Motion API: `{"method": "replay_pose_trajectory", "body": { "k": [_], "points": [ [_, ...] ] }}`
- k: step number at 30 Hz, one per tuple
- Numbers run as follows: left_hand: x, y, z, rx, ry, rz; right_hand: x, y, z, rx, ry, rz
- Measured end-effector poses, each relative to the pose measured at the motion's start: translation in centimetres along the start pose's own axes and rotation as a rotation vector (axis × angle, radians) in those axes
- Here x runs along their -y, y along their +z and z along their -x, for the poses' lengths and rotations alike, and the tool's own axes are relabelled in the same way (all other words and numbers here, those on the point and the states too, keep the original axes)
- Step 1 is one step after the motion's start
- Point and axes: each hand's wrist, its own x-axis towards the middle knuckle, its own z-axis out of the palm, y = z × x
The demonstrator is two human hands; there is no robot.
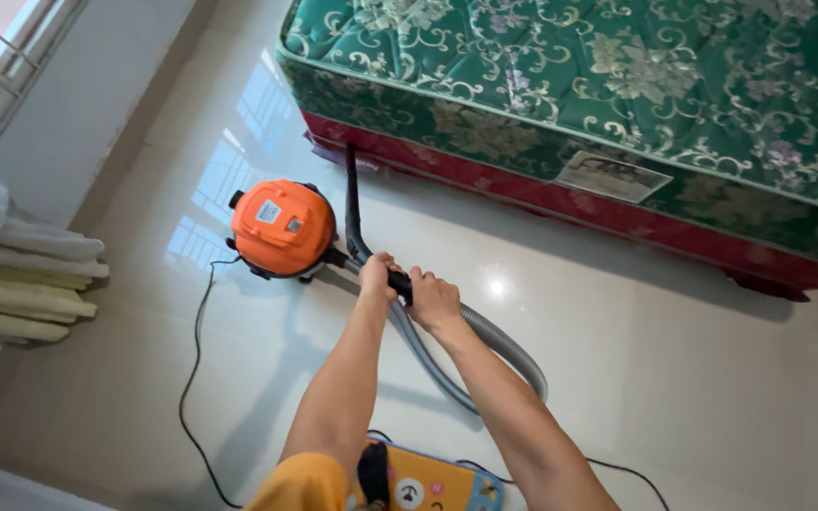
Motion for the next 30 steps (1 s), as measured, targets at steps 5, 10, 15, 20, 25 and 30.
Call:
{"method": "replay_pose_trajectory", "body": {
  "k": [5, 10, 15, 20, 25, 30],
  "points": [
    [4.5, 2.5, 3.2, 0.027, -0.043, 0.029, -3.8, -1.6, 2.7, 0.015, 0.038, 0.016],
    [8.9, 3.9, 5.3, 0.018, -0.052, 0.0, -7.7, -1.8, 5.3, 0.006, 0.069, 0.055],
    [13.3, 4.4, 5.9, 0.017, -0.091, 0.021, -11.1, -2.2, 7.7, -0.022, 0.08, 0.071],
    [17.6, 5.0, 6.0, 0.076, -0.158, 0.074, -14.1, -3.3, 10.2, -0.009, 0.111, 0.103],
    [22.8, 6.4, 6.8, 0.13, -0.304, 0.021, -17.4, -4.2, 13.6, -0.026, 0.183, 0.084],
    [29.3, 9.0, 11.7, 0.054, -0.187, 0.049, -22.5, -6.4, 18.0, -0.039, 0.186, 0.094]
  ]
}}
